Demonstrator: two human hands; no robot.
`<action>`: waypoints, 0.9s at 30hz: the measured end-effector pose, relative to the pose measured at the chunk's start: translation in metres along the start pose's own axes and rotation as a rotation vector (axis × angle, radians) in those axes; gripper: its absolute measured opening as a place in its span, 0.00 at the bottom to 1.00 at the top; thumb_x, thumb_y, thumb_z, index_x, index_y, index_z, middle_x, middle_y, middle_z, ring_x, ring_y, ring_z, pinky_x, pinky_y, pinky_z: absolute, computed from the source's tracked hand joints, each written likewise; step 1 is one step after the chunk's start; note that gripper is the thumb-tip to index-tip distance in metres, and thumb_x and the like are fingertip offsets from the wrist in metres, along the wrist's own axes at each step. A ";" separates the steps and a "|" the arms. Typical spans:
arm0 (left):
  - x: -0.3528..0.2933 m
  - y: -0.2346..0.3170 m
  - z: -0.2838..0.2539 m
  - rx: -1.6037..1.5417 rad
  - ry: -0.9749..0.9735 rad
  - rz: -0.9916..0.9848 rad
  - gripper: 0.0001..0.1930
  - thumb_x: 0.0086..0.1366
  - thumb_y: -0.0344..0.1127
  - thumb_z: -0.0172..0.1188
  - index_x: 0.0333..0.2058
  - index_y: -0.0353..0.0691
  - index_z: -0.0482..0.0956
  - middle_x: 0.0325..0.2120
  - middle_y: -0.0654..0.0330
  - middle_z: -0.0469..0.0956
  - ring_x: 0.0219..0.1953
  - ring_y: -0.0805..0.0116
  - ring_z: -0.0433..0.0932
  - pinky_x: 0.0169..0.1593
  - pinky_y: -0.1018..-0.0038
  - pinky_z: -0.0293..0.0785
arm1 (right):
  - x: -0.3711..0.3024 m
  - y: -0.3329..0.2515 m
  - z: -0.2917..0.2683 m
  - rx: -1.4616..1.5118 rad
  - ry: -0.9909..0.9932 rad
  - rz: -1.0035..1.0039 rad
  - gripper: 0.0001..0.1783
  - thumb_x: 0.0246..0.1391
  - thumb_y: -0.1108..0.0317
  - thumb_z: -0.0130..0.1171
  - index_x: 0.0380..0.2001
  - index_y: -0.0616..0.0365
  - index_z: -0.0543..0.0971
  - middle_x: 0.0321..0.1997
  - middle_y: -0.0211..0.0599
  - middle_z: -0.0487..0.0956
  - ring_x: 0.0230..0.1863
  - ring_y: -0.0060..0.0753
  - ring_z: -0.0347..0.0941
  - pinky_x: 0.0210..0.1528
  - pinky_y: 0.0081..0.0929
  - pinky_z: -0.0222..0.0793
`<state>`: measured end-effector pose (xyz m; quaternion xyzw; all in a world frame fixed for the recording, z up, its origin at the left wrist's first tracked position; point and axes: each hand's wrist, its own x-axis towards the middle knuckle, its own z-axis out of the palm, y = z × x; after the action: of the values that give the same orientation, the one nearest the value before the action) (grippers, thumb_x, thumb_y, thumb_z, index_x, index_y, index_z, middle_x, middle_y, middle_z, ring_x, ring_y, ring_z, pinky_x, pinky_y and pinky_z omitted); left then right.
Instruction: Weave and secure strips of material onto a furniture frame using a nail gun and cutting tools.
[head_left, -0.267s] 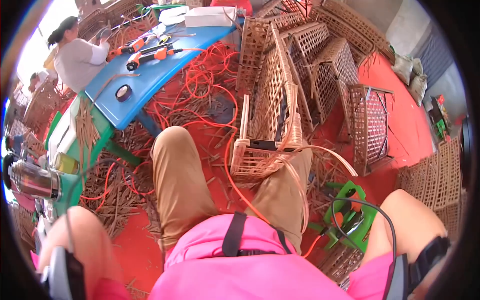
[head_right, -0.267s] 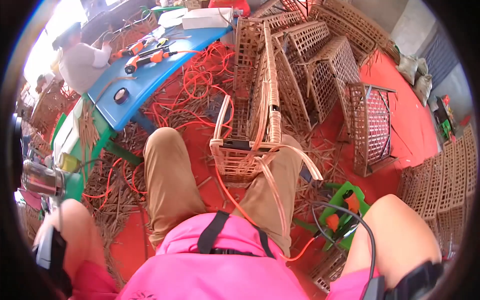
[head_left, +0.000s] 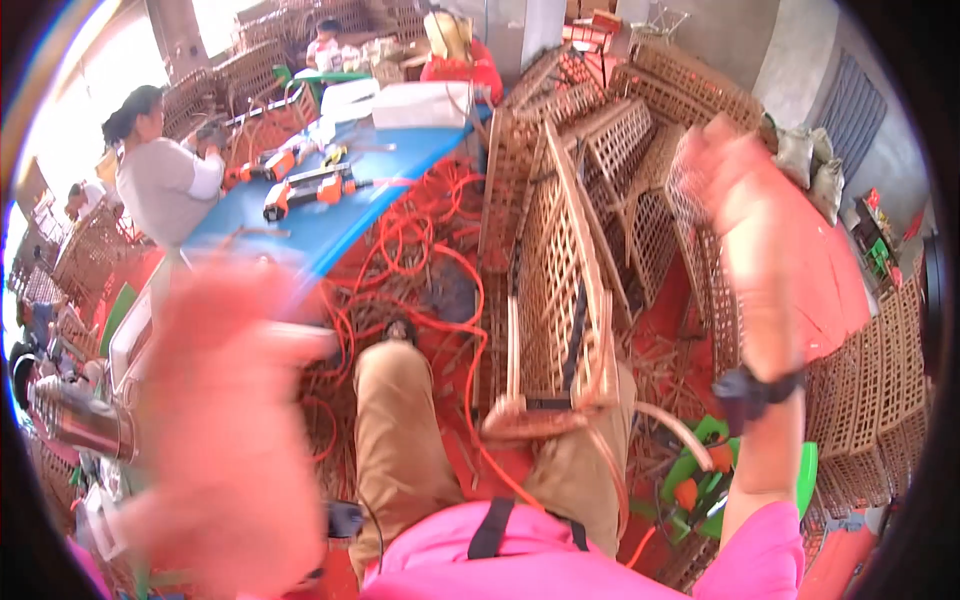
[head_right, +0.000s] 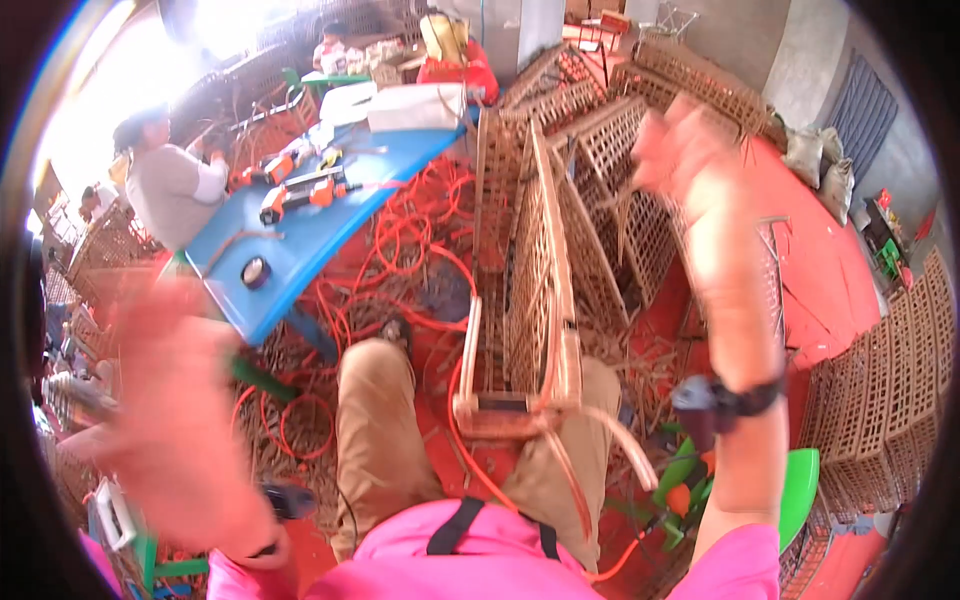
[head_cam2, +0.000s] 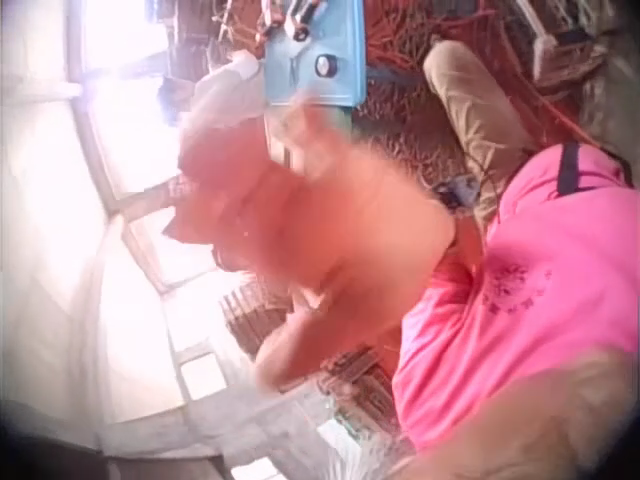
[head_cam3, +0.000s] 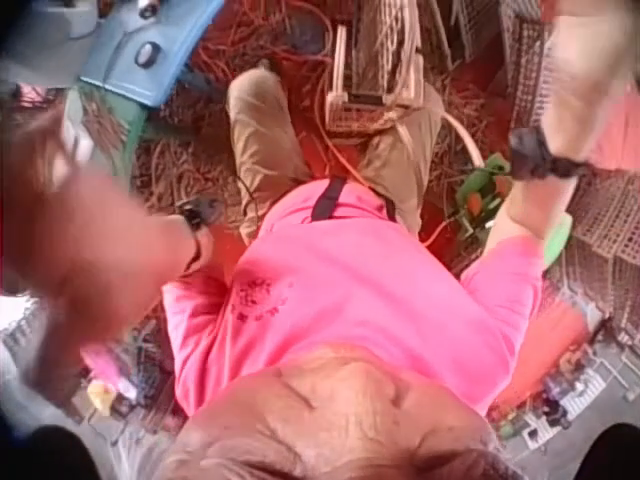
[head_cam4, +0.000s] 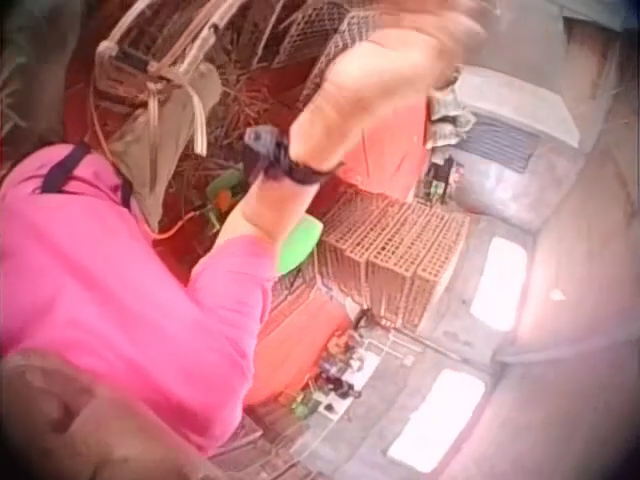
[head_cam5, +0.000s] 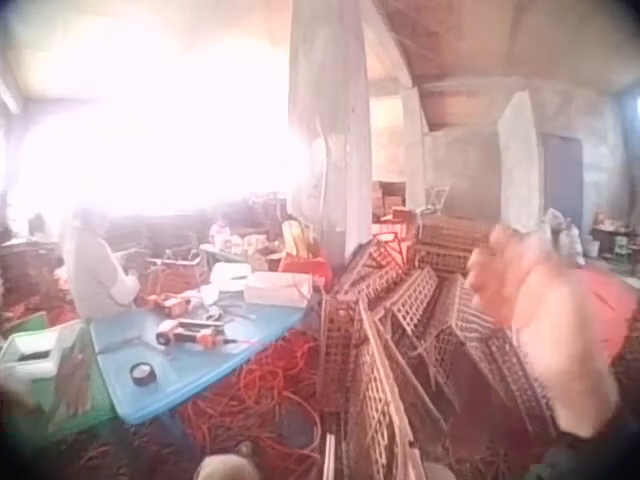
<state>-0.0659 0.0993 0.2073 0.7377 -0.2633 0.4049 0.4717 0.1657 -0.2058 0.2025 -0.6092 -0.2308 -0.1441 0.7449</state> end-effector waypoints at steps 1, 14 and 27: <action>-0.014 -0.034 0.014 0.356 0.008 -0.267 0.15 0.61 0.34 0.60 0.45 0.31 0.78 0.41 0.55 0.78 0.40 0.62 0.76 0.44 0.66 0.72 | 0.012 0.049 -0.003 -0.035 -0.003 0.160 0.25 0.64 0.53 0.53 0.56 0.60 0.72 0.48 0.32 0.79 0.45 0.24 0.74 0.46 0.26 0.73; -0.093 -0.136 0.124 -0.879 -0.494 -1.299 0.17 0.71 0.40 0.56 0.50 0.32 0.75 0.37 0.62 0.78 0.41 0.75 0.75 0.43 0.75 0.74 | 0.150 0.300 0.007 -0.488 -0.255 0.849 0.16 0.47 0.67 0.69 0.34 0.68 0.77 0.27 0.37 0.77 0.26 0.32 0.75 0.22 0.32 0.73; -0.117 -0.114 0.067 -0.714 -0.757 -0.704 0.17 0.65 0.45 0.62 0.42 0.37 0.77 0.34 0.53 0.79 0.34 0.62 0.79 0.37 0.66 0.75 | 0.100 0.237 0.071 -0.309 -0.238 0.593 0.19 0.39 0.82 0.59 0.36 0.67 0.66 0.28 0.37 0.70 0.22 0.28 0.71 0.19 0.25 0.71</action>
<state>-0.0170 0.0863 0.0374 0.6692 -0.2722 -0.1768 0.6684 0.3567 -0.0786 0.0663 -0.7678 -0.1045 0.1174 0.6211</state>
